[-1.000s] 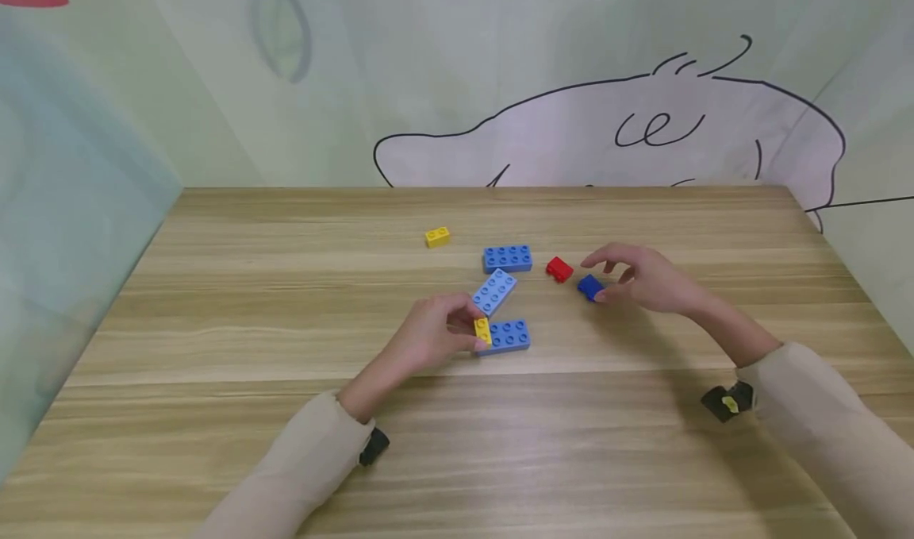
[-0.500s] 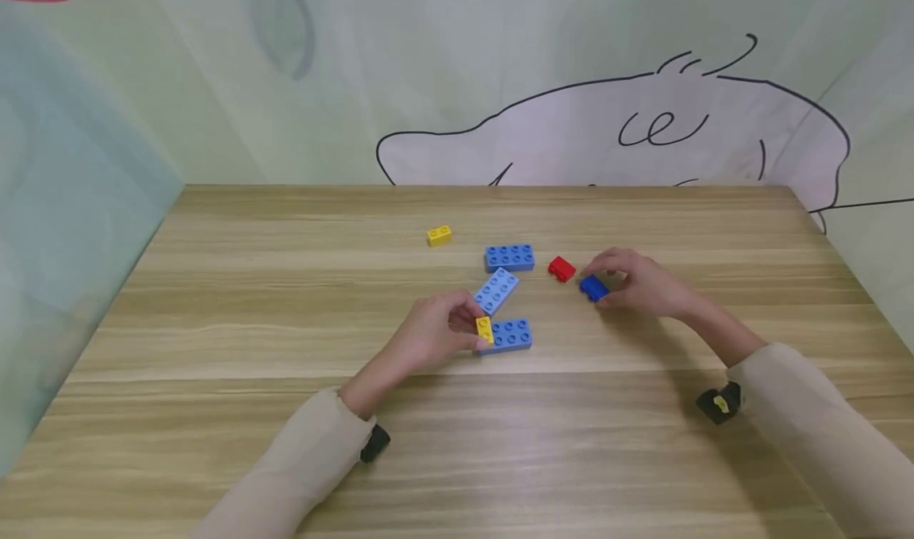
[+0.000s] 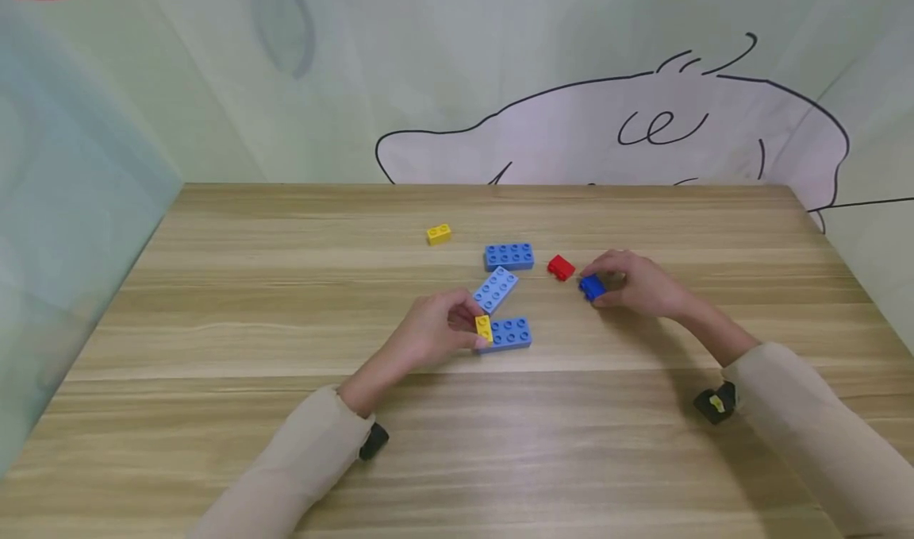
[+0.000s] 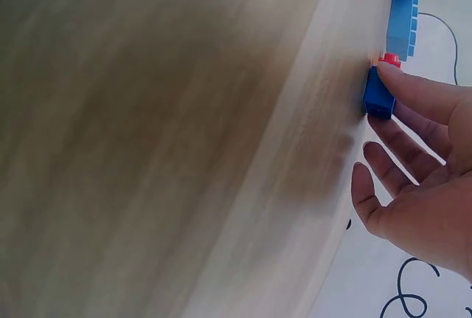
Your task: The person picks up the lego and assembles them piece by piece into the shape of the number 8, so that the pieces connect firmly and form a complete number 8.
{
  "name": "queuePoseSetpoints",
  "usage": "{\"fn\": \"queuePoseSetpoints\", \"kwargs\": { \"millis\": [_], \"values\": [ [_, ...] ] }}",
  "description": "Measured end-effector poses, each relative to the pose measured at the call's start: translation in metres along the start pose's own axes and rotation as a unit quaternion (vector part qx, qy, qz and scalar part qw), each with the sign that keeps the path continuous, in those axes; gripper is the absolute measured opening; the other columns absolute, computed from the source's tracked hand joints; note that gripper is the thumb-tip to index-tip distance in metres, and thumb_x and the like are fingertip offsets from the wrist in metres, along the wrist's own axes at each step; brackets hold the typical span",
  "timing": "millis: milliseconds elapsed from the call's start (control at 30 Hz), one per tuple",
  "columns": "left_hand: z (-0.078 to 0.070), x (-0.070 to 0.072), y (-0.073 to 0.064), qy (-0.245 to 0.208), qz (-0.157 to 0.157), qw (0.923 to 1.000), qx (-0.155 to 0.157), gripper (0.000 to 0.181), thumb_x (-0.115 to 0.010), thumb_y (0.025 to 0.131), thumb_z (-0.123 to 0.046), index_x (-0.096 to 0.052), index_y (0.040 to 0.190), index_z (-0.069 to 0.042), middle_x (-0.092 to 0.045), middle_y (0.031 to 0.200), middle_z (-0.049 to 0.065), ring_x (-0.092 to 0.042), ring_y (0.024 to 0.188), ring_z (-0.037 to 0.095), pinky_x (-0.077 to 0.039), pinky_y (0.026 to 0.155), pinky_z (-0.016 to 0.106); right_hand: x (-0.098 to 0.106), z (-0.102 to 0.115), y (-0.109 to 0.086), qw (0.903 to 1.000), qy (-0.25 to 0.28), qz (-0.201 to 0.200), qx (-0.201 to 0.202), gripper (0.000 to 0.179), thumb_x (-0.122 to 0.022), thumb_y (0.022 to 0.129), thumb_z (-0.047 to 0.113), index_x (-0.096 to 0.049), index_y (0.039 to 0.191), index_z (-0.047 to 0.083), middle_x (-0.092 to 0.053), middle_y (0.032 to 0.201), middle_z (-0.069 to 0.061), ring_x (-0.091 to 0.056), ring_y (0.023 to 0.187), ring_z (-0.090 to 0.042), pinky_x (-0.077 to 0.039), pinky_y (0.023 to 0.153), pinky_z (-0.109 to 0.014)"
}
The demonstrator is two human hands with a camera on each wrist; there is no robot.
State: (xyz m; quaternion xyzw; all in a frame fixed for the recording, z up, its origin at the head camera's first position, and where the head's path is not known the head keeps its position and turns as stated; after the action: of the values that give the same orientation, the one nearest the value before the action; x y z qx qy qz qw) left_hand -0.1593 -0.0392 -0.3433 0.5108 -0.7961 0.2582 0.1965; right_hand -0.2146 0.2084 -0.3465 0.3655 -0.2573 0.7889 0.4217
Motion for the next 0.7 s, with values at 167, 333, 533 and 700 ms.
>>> {"fn": "queuePoseSetpoints", "kwargs": {
  "millis": [167,333,533,700],
  "values": [
    [0.000,0.001,0.000,0.000,0.000,1.0000,0.003,0.025,-0.076,0.073,-0.008,-0.061,0.094,-0.007,-0.062,0.092,0.002,-0.059,0.085,0.015,-0.050,0.078,0.027,0.000,0.001,0.000,0.9998,0.005,-0.010,-0.013,0.034,-0.073,0.077,0.006,-0.063,0.109,0.001,-0.059,0.110,-0.015,-0.049,0.099,-0.030,-0.042,0.082,-0.045],
    [0.000,0.001,0.000,0.000,0.002,1.0000,0.003,0.025,-0.076,0.073,-0.008,-0.061,0.093,-0.007,-0.062,0.092,0.002,-0.059,0.085,0.014,-0.050,0.077,0.026,-0.002,0.010,0.001,0.9995,0.030,-0.011,-0.009,0.041,-0.073,0.077,0.009,-0.059,0.116,0.003,-0.059,0.108,-0.010,-0.050,0.094,-0.025,-0.044,0.076,-0.037],
    [0.000,0.001,0.000,0.001,0.003,1.0000,-0.002,0.025,-0.077,0.073,-0.008,-0.061,0.092,-0.007,-0.062,0.090,0.001,-0.058,0.083,0.014,-0.050,0.076,0.026,-0.006,0.032,0.001,0.9986,0.047,-0.014,0.019,0.040,-0.071,0.079,0.010,-0.059,0.118,0.005,-0.058,0.108,-0.007,-0.050,0.095,-0.022,-0.046,0.078,-0.038],
    [0.000,0.001,0.000,-0.002,0.002,1.0000,-0.005,0.025,-0.077,0.072,-0.007,-0.061,0.092,-0.007,-0.062,0.089,0.001,-0.059,0.083,0.014,-0.050,0.076,0.026,-0.015,0.048,0.001,0.9979,0.061,-0.004,0.024,0.035,-0.071,0.080,0.011,-0.061,0.112,0.007,-0.060,0.103,-0.004,-0.051,0.096,-0.022,-0.047,0.082,-0.040]
  ]
}}
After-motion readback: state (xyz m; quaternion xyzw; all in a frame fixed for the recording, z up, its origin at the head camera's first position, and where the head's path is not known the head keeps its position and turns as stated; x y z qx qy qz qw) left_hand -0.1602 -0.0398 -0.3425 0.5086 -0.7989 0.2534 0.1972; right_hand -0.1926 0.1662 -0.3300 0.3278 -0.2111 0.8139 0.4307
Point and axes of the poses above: each hand's wrist, its own y-axis towards the middle knuckle, its own x-axis out of the back of the hand, z = x × y, the point moved 6 cm from there along y, towards the middle knuckle
